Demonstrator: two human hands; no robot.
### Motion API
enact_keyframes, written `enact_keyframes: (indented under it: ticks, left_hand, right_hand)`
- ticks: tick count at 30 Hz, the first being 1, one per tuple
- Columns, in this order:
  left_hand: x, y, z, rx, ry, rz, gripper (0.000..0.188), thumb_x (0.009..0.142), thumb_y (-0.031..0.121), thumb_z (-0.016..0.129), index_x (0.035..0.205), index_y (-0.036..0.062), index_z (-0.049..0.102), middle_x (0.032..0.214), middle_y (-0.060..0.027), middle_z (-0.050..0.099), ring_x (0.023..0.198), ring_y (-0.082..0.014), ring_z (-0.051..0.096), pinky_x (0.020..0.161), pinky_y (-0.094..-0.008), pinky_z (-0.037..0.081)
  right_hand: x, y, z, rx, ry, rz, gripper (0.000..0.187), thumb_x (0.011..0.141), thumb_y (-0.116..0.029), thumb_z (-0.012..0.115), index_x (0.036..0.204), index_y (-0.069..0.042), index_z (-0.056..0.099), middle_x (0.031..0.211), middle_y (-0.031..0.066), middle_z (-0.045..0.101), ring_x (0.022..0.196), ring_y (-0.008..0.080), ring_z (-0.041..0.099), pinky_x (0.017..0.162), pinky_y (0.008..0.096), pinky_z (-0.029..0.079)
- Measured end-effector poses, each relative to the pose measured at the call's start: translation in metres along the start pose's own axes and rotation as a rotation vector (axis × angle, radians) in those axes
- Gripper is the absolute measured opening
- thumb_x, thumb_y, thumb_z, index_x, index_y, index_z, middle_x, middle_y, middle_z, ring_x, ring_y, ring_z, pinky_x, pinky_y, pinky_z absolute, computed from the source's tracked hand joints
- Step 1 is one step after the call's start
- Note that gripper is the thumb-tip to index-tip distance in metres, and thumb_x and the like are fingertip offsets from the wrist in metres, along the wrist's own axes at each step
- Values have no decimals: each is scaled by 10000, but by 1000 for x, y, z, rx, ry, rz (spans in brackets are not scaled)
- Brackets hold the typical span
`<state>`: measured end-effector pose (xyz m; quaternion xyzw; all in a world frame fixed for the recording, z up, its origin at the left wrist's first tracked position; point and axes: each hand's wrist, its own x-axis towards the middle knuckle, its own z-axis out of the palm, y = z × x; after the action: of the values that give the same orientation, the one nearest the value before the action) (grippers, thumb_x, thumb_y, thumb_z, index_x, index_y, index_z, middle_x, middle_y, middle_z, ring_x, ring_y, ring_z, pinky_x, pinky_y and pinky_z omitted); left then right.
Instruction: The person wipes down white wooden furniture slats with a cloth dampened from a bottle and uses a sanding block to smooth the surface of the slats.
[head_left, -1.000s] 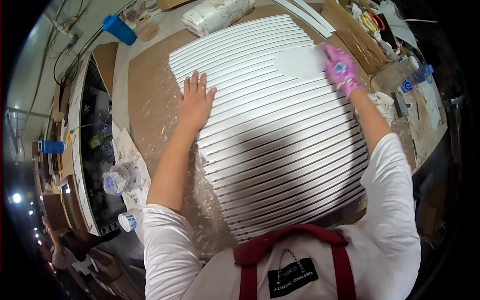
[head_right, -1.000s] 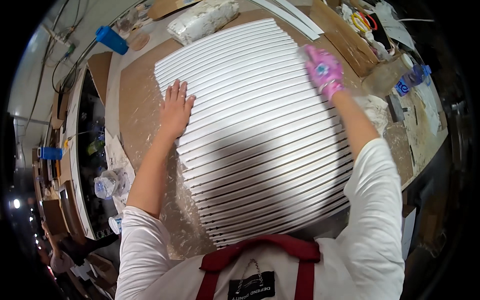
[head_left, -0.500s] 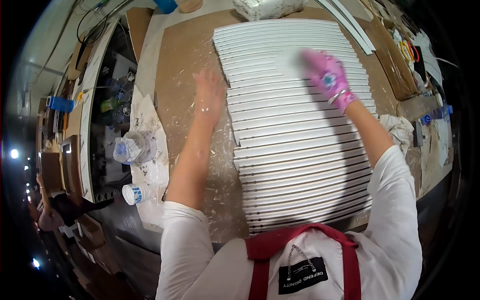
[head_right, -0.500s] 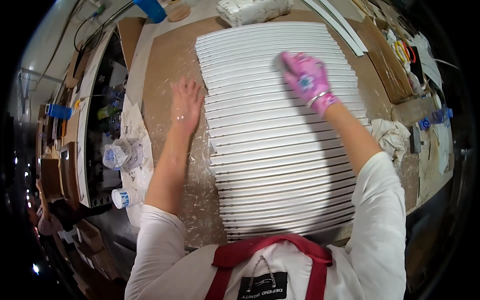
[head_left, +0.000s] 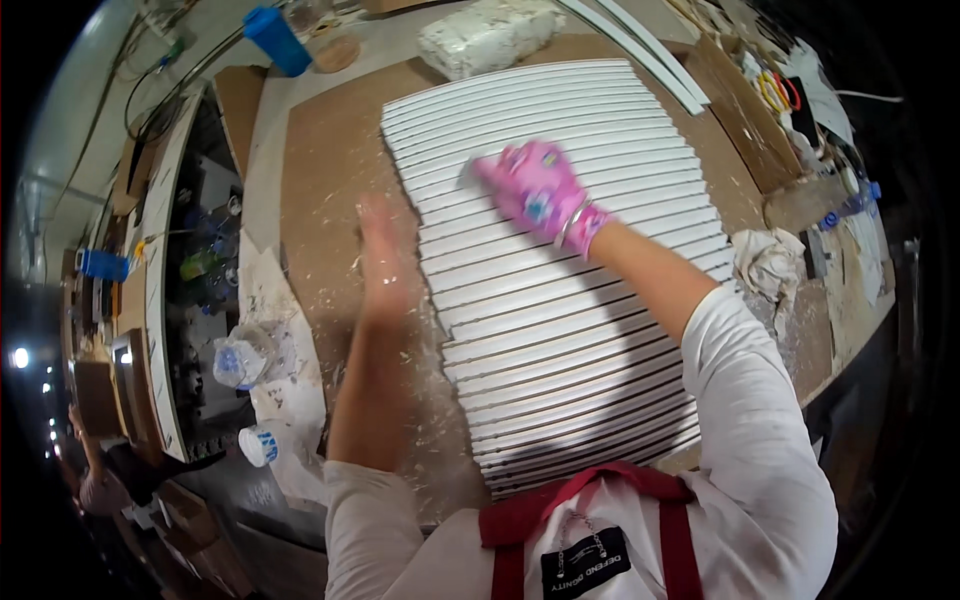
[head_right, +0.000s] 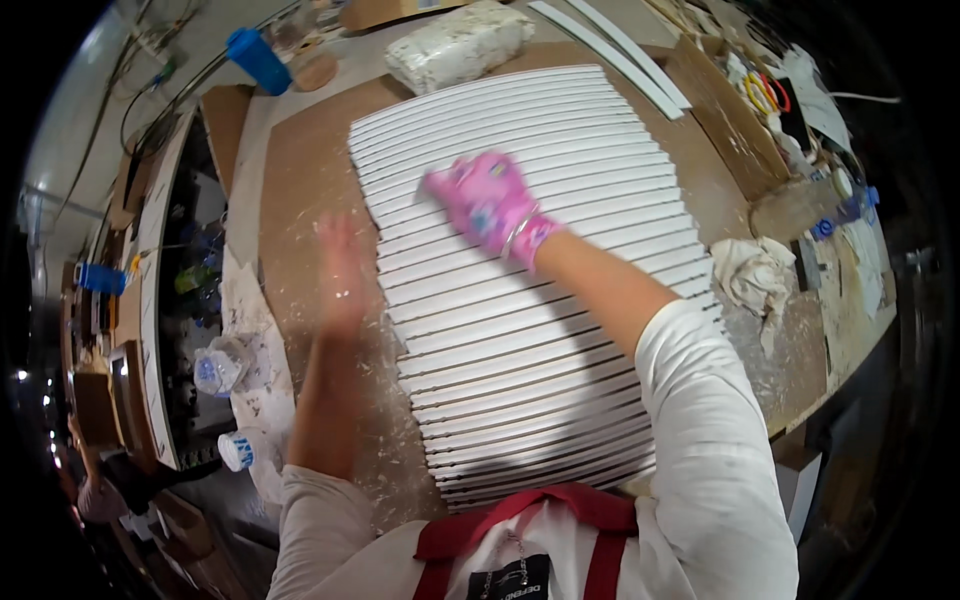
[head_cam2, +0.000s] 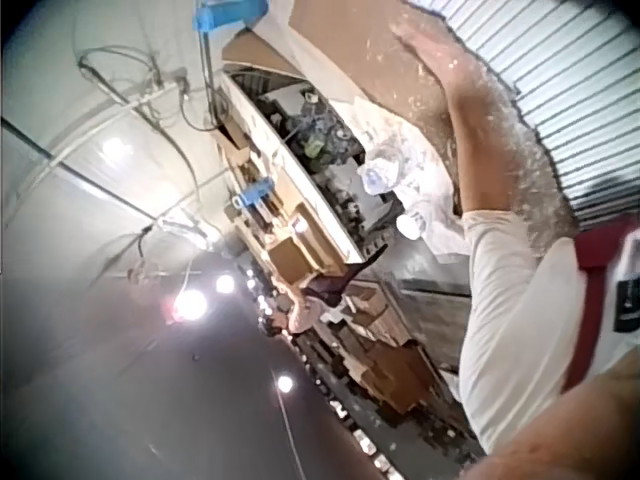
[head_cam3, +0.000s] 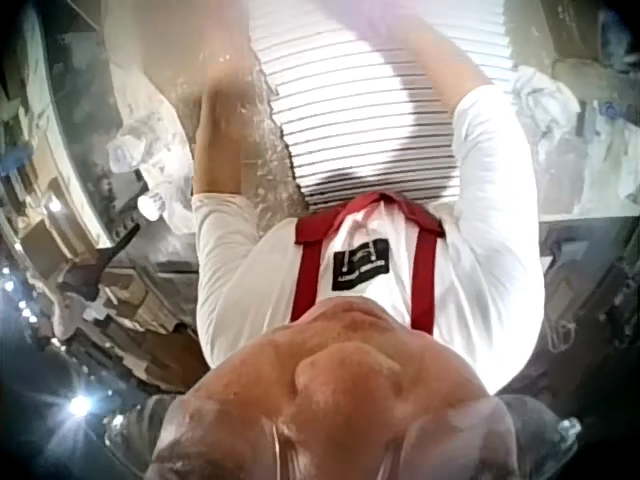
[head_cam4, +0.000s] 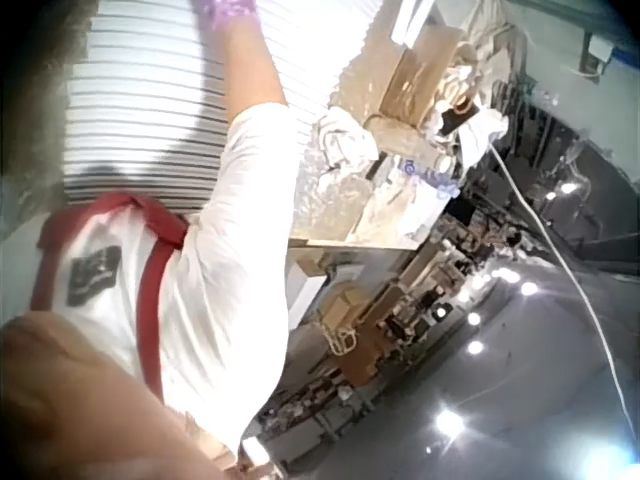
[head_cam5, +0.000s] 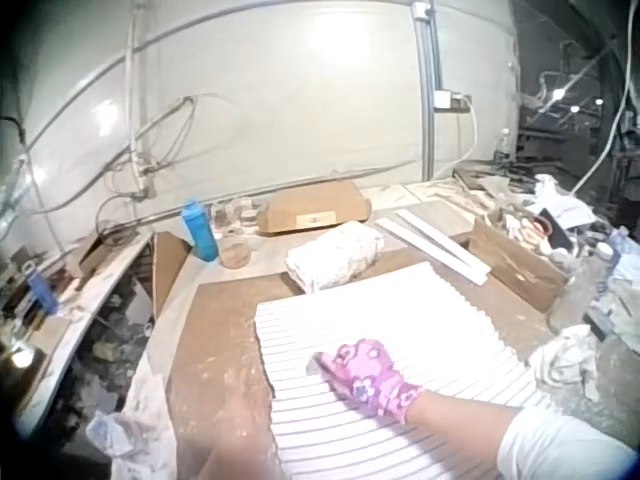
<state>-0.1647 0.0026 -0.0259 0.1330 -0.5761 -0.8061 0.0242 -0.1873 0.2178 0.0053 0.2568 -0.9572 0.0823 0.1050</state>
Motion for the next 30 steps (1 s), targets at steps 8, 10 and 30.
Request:
enact_keyframes:
  ticks: [8, 10, 30]
  left_hand:
    - [93, -4, 24, 1382, -156, 712, 580, 985, 388, 429, 1426, 18, 363, 1511, -173, 311, 1391, -377, 267, 1133, -460, 227]
    - [90, -17, 26, 1476, -179, 686, 584, 981, 398, 432, 1423, 22, 370, 1513, -159, 313, 1388, -376, 271, 1129, -469, 233]
    - [79, -9, 44, 1743, -193, 579, 618, 973, 470, 389, 1456, 86, 340, 1547, -91, 267, 1416, -317, 243, 1114, -527, 237]
  right_hand:
    - [-20, 14, 7, 7, 51, 8, 238, 939, -252, 456, 1028, -170, 660, 848, 84, 651, 795, 304, 628, 778, 431, 493]
    - [-37, 77, -20, -33, -34, 309, 320, 994, -327, 415, 1032, -167, 690, 784, 94, 665, 691, 269, 639, 660, 389, 521]
    - [-97, 243, -35, -84, 230, 534, 388, 873, -167, 551, 1257, -116, 548, 1032, 166, 644, 958, 302, 618, 858, 388, 502]
